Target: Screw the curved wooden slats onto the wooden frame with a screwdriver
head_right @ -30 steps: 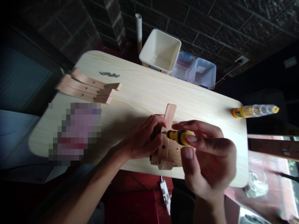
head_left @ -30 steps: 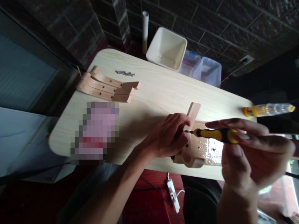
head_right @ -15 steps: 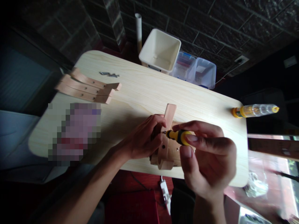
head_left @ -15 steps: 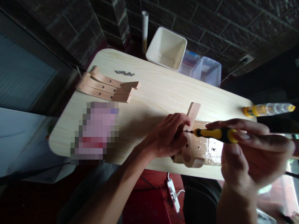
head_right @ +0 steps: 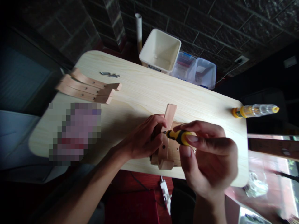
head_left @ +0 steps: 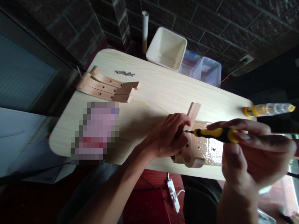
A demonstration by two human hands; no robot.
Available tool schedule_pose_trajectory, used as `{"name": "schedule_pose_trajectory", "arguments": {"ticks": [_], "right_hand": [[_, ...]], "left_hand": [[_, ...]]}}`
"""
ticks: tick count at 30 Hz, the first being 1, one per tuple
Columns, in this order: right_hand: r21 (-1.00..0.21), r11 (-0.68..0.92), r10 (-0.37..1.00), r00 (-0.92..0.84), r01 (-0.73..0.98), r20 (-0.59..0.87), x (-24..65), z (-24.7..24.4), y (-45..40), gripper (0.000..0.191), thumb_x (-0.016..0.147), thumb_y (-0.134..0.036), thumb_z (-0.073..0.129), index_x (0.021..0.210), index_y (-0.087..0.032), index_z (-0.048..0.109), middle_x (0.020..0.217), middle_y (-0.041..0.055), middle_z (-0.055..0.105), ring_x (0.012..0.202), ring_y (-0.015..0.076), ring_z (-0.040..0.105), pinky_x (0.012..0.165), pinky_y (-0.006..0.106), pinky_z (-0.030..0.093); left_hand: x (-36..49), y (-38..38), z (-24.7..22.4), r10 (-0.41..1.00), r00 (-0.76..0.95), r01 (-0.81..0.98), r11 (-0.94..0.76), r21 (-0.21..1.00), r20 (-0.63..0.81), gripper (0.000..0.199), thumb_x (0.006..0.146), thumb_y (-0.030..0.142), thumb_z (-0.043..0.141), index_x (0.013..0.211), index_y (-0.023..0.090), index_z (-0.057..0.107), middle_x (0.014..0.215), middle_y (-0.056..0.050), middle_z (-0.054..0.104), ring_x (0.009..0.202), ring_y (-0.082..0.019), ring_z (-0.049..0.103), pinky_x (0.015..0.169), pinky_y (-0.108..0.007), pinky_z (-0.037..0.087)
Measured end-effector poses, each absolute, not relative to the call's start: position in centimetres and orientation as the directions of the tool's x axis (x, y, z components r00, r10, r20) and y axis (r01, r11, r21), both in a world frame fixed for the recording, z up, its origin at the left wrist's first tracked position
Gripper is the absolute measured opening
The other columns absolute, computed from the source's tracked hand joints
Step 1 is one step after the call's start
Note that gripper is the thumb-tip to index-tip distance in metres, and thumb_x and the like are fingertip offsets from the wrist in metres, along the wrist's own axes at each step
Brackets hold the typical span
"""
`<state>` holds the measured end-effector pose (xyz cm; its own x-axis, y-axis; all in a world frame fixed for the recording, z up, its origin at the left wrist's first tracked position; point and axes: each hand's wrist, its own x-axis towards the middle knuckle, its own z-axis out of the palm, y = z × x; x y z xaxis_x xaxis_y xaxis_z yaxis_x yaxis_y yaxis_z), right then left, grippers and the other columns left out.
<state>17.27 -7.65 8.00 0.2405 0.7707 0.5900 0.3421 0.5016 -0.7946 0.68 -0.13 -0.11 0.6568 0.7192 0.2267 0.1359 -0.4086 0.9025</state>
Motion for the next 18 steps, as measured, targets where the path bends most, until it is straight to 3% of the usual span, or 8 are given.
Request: {"name": "schedule_pose_trajectory", "arguments": {"ticks": [6, 12, 18], "right_hand": [[-0.794, 0.483, 0.775, 0.242, 0.369, 0.584, 17.22, 8.12, -7.97, 0.037, 0.088, -0.003, 0.078, 0.117, -0.026, 0.078, 0.116, 0.0046, 0.077, 0.107, 0.0251, 0.079, 0.082, 0.048, 0.077], [-0.801, 0.48, 0.781, 0.243, 0.357, 0.576, 17.2, 8.24, -7.87, 0.034, 0.087, -0.001, 0.077, 0.114, -0.021, 0.077, 0.111, 0.0048, 0.076, 0.101, 0.0238, 0.081, 0.073, 0.041, 0.076], [-0.778, 0.492, 0.774, 0.214, 0.39, 0.597, 17.38, 8.06, -7.84, 0.036, 0.086, -0.002, 0.077, 0.115, -0.023, 0.076, 0.112, 0.0037, 0.075, 0.1, 0.0234, 0.082, 0.085, 0.046, 0.076]], "left_hand": [[0.7, -0.07, -0.02, 0.719, 0.66, 0.131, -0.393, 0.91, 0.216, 0.029, 0.091, 0.023, 0.056, 0.12, 0.025, 0.051, 0.108, -0.004, 0.065, 0.099, -0.024, 0.064, 0.095, -0.043, 0.056], [0.7, -0.07, 0.02, 0.718, 0.663, 0.138, -0.393, 0.909, 0.21, 0.029, 0.091, 0.023, 0.055, 0.119, 0.025, 0.05, 0.103, -0.002, 0.063, 0.099, -0.023, 0.064, 0.093, -0.041, 0.055], [0.72, -0.07, -0.14, 0.714, 0.661, 0.128, -0.411, 0.902, 0.231, 0.031, 0.091, 0.021, 0.057, 0.12, 0.025, 0.05, 0.107, -0.003, 0.063, 0.098, -0.022, 0.063, 0.093, -0.041, 0.054]]}}
